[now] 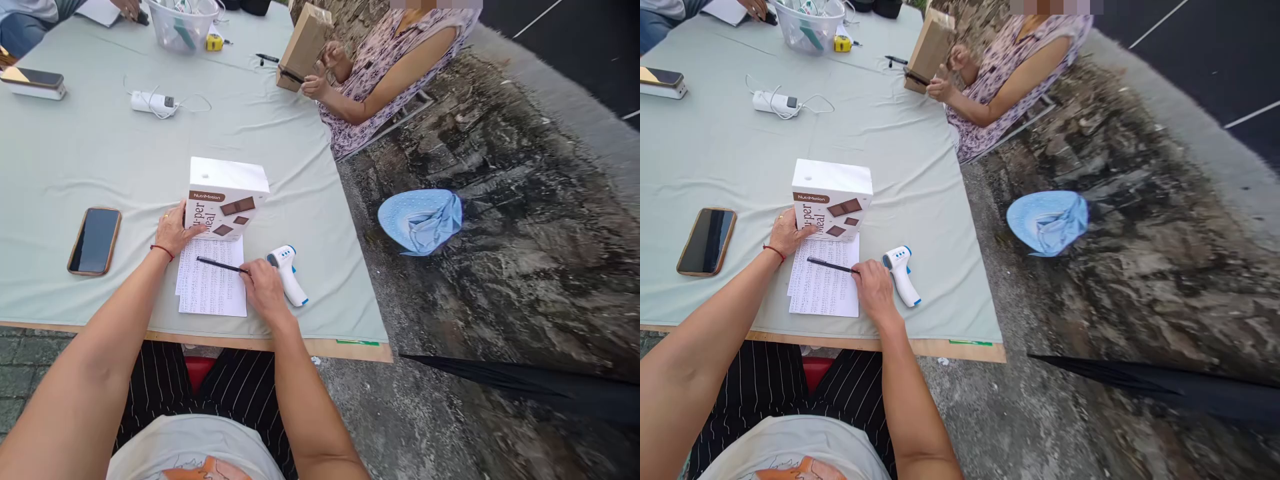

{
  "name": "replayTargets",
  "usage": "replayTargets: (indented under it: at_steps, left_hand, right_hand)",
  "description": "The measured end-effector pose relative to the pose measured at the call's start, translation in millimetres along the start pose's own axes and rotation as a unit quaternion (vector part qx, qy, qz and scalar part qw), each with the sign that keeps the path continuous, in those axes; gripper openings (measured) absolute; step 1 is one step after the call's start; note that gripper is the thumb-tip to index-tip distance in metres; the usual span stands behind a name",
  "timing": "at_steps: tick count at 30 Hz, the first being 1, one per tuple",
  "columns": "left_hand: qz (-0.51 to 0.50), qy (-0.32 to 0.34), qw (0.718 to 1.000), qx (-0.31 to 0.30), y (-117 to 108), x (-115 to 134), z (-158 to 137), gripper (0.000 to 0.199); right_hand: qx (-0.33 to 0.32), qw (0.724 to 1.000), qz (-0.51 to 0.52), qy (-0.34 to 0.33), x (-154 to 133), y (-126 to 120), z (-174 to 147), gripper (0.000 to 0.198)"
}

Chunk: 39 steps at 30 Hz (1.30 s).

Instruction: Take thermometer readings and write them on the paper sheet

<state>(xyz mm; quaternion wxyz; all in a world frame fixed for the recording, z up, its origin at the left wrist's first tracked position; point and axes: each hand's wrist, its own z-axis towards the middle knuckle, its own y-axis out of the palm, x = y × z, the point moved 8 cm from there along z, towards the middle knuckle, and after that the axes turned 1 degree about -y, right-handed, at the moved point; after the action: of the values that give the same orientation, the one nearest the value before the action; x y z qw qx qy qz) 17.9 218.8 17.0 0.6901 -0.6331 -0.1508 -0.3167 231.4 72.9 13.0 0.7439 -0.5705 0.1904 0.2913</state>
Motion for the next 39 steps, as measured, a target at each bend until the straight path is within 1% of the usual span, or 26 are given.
replayTargets:
  at_steps: [2, 3, 5, 7, 9, 11, 14, 17, 20, 29, 35, 39]
  left_hand:
    - [0.002, -0.002, 1.0, 0.001, 0, 2, 0, 0.067]
    - [0.005, -0.004, 1.0, 0.0, 1, 3, 1, 0.069]
    - [0.008, -0.01, 1.0, 0.0, 1, 3, 1, 0.071]
    - [0.007, -0.014, 1.0, -0.002, 2, 4, 1, 0.071]
    - [0.007, -0.014, 1.0, -0.005, 3, 4, 1, 0.071]
    - [0.007, -0.012, 1.0, -0.007, 2, 5, 2, 0.071]
    - [0.007, -0.009, 1.0, -0.006, 2, 5, 1, 0.071]
    - [0.006, -0.01, 1.0, -0.004, 2, 5, 1, 0.07]
    - [0.003, -0.01, 1.0, -0.004, 2, 5, 1, 0.071]
    - [0.004, -0.009, 1.0, -0.006, 3, 6, 2, 0.069]
    - [0.008, -0.004, 1.0, -0.004, 3, 6, 2, 0.067]
    - [0.009, -0.011, 1.0, -0.007, 3, 5, 1, 0.07]
  right_hand:
    - [0.06, 0.991, 0.103, 0.056, 5, -15, -17, 0.012]
    - [0.095, 0.978, 0.16, 0.094, 8, -19, -27, 0.014]
    - [0.15, 0.939, 0.262, 0.164, 14, -18, -49, 0.016]
    - [0.166, 0.906, 0.328, 0.21, 15, -7, -65, 0.015]
    - [0.159, 0.893, 0.348, 0.237, 12, 5, -75, 0.015]
    - [0.152, 0.894, 0.335, 0.253, 10, 14, -79, 0.014]
    - [0.14, 0.906, 0.304, 0.26, 7, 20, -78, 0.012]
    - [0.119, 0.92, 0.284, 0.241, 4, 22, -75, 0.012]
    - [0.111, 0.93, 0.272, 0.222, 2, 21, -74, 0.012]
    - [0.09, 0.937, 0.262, 0.214, -3, 19, -73, 0.01]
    - [0.093, 0.944, 0.245, 0.2, -7, 15, -70, 0.01]
    - [0.089, 0.946, 0.242, 0.198, -6, 16, -70, 0.01]
